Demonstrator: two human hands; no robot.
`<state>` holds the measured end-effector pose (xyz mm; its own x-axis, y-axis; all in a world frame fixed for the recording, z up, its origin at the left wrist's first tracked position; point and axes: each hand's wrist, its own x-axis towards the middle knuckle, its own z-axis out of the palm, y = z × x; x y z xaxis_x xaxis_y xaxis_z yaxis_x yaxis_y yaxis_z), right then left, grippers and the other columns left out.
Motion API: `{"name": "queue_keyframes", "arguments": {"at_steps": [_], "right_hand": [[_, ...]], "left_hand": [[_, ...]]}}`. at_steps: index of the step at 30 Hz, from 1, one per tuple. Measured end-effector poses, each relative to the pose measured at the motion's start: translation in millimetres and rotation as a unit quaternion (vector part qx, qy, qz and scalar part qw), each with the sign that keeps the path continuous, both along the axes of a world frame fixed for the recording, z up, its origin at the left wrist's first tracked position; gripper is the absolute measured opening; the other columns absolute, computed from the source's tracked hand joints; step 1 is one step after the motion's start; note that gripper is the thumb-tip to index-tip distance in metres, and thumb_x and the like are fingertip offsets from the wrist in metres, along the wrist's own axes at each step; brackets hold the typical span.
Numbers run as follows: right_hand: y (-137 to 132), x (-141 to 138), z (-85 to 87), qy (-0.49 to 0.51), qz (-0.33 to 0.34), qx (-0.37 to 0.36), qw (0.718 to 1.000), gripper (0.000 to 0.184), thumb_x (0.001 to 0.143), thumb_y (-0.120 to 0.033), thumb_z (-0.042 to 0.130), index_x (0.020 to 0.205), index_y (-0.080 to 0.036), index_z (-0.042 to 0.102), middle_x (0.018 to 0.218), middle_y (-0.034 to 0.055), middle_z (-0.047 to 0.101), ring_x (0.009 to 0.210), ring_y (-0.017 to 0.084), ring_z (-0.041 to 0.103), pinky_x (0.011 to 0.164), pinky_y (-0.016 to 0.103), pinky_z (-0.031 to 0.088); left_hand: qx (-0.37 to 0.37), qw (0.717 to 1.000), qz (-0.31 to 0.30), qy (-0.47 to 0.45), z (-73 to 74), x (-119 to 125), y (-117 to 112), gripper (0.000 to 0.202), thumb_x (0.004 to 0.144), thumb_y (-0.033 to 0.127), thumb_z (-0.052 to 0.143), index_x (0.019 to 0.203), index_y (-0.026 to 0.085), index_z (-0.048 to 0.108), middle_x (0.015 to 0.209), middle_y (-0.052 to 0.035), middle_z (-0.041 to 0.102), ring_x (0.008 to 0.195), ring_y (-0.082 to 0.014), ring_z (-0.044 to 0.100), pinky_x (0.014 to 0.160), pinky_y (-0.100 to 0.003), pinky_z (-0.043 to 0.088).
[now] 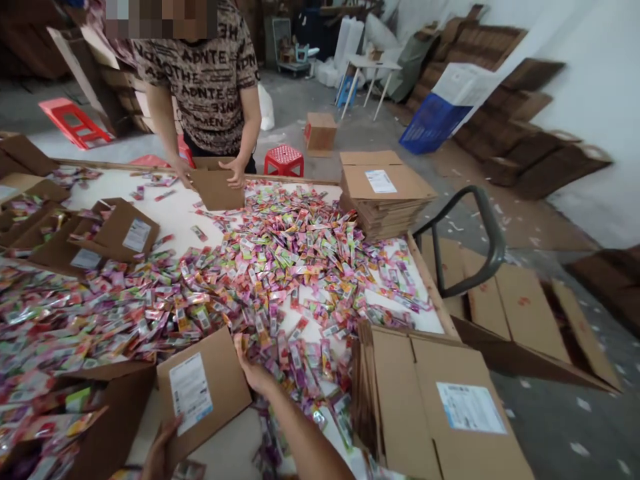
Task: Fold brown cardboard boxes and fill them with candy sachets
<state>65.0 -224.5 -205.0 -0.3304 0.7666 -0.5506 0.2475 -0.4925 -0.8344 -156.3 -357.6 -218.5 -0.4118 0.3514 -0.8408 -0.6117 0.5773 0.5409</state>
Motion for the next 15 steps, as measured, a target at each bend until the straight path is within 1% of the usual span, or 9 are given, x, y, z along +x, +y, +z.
{"name": "queue_keyframes", "arguments": {"at_steps": [1, 3, 4, 6, 7, 9, 11, 13, 15], "right_hand": [[5, 18, 2.2, -0.026, -0.013, 0.024, 0.999, 0.064, 0.084, -0.071, 0.047, 0.115, -0.019, 0.067, 0.102, 0.0080, 0.071, 0.100, 0.027, 0.064, 0.090, 0.039, 0.050], [25, 73, 6.3, -0.134, -0.102, 0.107, 0.980, 0.067, 0.083, -0.069, 0.050, 0.123, -0.016, 0.062, 0.108, 0.0121, 0.069, 0.100, 0.029, 0.063, 0.090, 0.041, 0.049], [42, 106, 7.6, -0.212, -0.175, 0.157, 0.949, 0.067, 0.086, -0.066, 0.046, 0.127, -0.015, 0.059, 0.116, 0.0153, 0.065, 0.108, 0.030, 0.060, 0.094, 0.042, 0.047], [82, 169, 7.3, -0.383, -0.295, 0.215, 0.849, 0.073, 0.086, -0.060, 0.047, 0.139, -0.010, 0.048, 0.142, 0.0231, 0.046, 0.133, 0.036, 0.041, 0.106, 0.047, 0.037], [103, 192, 4.9, -0.448, -0.330, 0.188, 0.809, 0.076, 0.086, -0.057, 0.049, 0.145, -0.010, 0.041, 0.152, 0.0252, 0.032, 0.140, 0.038, 0.031, 0.109, 0.051, 0.032], [134, 210, -4.5, -0.526, -0.323, 0.112, 0.779, 0.078, 0.084, -0.052, 0.055, 0.149, -0.011, 0.037, 0.157, 0.0255, 0.020, 0.144, 0.043, 0.020, 0.112, 0.058, 0.023], [140, 185, -17.1, -0.531, -0.276, 0.061, 0.798, 0.070, 0.085, -0.047, 0.056, 0.146, -0.016, 0.043, 0.158, 0.0221, 0.022, 0.144, 0.043, 0.018, 0.112, 0.061, 0.020], [119, 127, -26.4, -0.436, -0.222, 0.046, 0.871, 0.056, 0.090, -0.045, 0.050, 0.140, -0.021, 0.051, 0.157, 0.0167, 0.028, 0.145, 0.039, 0.019, 0.113, 0.060, 0.020], [81, 57, -28.2, -0.207, -0.142, 0.027, 0.968, 0.053, 0.096, -0.050, 0.036, 0.134, -0.020, 0.057, 0.153, 0.0143, 0.038, 0.144, 0.034, 0.026, 0.115, 0.056, 0.020]], "left_hand": [[-0.003, 1.000, 0.004, 0.009, -3.3, -4, -3, 0.060, 0.050, 0.030, 0.083, 0.107, 0.024, 0.064, 0.088, -0.0017, 0.075, 0.108, -0.0337, 0.066, 0.085, -0.039, 0.056], [-0.020, 1.000, 0.007, 0.015, -8.3, -12, -8, 0.058, 0.046, 0.029, 0.083, 0.100, 0.024, 0.064, 0.084, -0.0012, 0.074, 0.108, -0.0352, 0.065, 0.081, -0.040, 0.057], [-0.033, 0.999, 0.006, 0.012, -9.6, -14, -9, 0.057, 0.044, 0.029, 0.083, 0.097, 0.024, 0.064, 0.081, -0.0015, 0.074, 0.107, -0.0362, 0.065, 0.078, -0.040, 0.057], [-0.050, 0.999, -0.009, 0.005, -9.2, -16, -10, 0.054, 0.041, 0.029, 0.082, 0.091, 0.023, 0.064, 0.077, -0.0022, 0.072, 0.104, -0.0374, 0.065, 0.071, -0.040, 0.056], [-0.056, 0.998, -0.015, 0.006, -7.5, -16, -9, 0.053, 0.039, 0.030, 0.082, 0.088, 0.022, 0.064, 0.075, -0.0022, 0.072, 0.103, -0.0376, 0.064, 0.068, -0.039, 0.056], [-0.060, 0.998, -0.015, 0.014, -2.7, -14, -5, 0.052, 0.035, 0.031, 0.082, 0.083, 0.022, 0.063, 0.072, -0.0014, 0.071, 0.101, -0.0377, 0.064, 0.066, -0.037, 0.054], [-0.060, 0.998, -0.002, 0.014, 2.0, -8, -2, 0.053, 0.036, 0.032, 0.082, 0.084, 0.022, 0.062, 0.073, -0.0005, 0.071, 0.102, -0.0374, 0.064, 0.070, -0.038, 0.055], [-0.050, 0.999, 0.016, 0.007, 4.1, -2, 3, 0.053, 0.042, 0.034, 0.082, 0.090, 0.022, 0.062, 0.073, -0.0006, 0.073, 0.104, -0.0364, 0.066, 0.078, -0.040, 0.056], [-0.042, 0.999, 0.024, -0.010, 3.7, 2, 7, 0.050, 0.050, 0.034, 0.081, 0.095, 0.021, 0.063, 0.072, -0.0015, 0.074, 0.104, -0.0357, 0.067, 0.083, -0.041, 0.056]]}}
